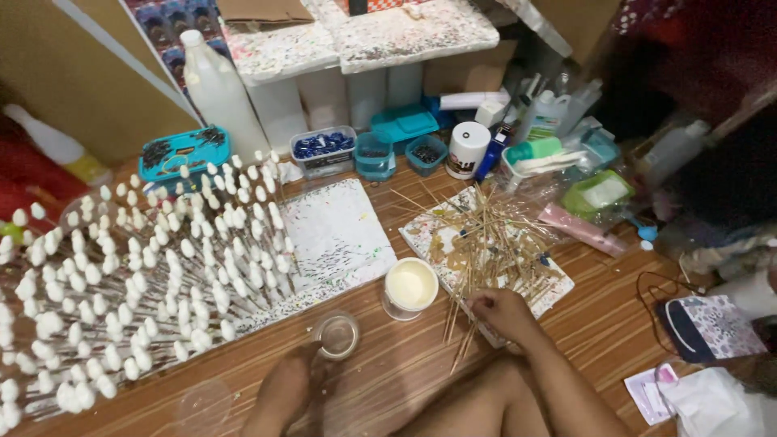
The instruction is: Assembling and coating small lure components on sticks by dipping them in liquid and placing them on a rack
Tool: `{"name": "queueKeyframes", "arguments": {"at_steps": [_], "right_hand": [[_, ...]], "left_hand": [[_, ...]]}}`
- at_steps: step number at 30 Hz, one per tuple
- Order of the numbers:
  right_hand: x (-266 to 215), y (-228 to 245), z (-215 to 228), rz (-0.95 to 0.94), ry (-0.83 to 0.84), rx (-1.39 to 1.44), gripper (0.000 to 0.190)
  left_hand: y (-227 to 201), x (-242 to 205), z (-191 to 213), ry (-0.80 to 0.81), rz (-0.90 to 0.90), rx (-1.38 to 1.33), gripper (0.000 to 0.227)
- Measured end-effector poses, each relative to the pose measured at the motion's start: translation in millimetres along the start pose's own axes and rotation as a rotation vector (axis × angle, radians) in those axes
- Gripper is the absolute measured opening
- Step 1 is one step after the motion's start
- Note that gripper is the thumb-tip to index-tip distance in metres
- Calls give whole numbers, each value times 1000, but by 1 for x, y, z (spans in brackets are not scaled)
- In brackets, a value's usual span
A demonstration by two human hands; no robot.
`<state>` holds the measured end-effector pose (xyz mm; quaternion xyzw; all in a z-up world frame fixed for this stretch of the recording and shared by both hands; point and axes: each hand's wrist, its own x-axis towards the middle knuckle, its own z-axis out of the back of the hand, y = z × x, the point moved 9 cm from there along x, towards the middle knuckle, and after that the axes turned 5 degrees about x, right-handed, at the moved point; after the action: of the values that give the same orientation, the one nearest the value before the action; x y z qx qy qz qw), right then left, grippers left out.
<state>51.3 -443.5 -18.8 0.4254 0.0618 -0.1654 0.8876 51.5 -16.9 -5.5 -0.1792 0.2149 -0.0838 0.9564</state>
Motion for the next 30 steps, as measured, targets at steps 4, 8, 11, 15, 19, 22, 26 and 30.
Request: {"name": "queueKeyframes", "arguments": {"at_steps": [4, 8, 11, 15, 19, 22, 26, 30], "right_hand": [[20, -7, 8, -96, -65, 31, 26], [13, 18, 11, -144, -73, 172, 21], [23, 12, 11, -159, -80, 151, 18], [32, 15, 12, -165, -94, 128, 18], [48, -2, 4, -134, -123, 143, 17], [56, -5, 5, -94, -160, 106, 19], [63, -2, 13, -73, -212, -7, 16], [61, 14, 30, -99, -321, 50, 22]], "left_hand": [[-6, -7, -7, 128, 112, 27, 52], [2, 15, -30, 68, -27, 167, 55], [0, 15, -29, 93, -1, 215, 56], [1, 21, -34, 149, -25, 292, 61], [4, 26, -37, 167, 16, 295, 61], [1, 31, -39, 81, -95, 289, 58], [-10, 28, -29, 14, -119, 227, 55], [-16, 25, -19, -88, -131, 178, 51]]}}
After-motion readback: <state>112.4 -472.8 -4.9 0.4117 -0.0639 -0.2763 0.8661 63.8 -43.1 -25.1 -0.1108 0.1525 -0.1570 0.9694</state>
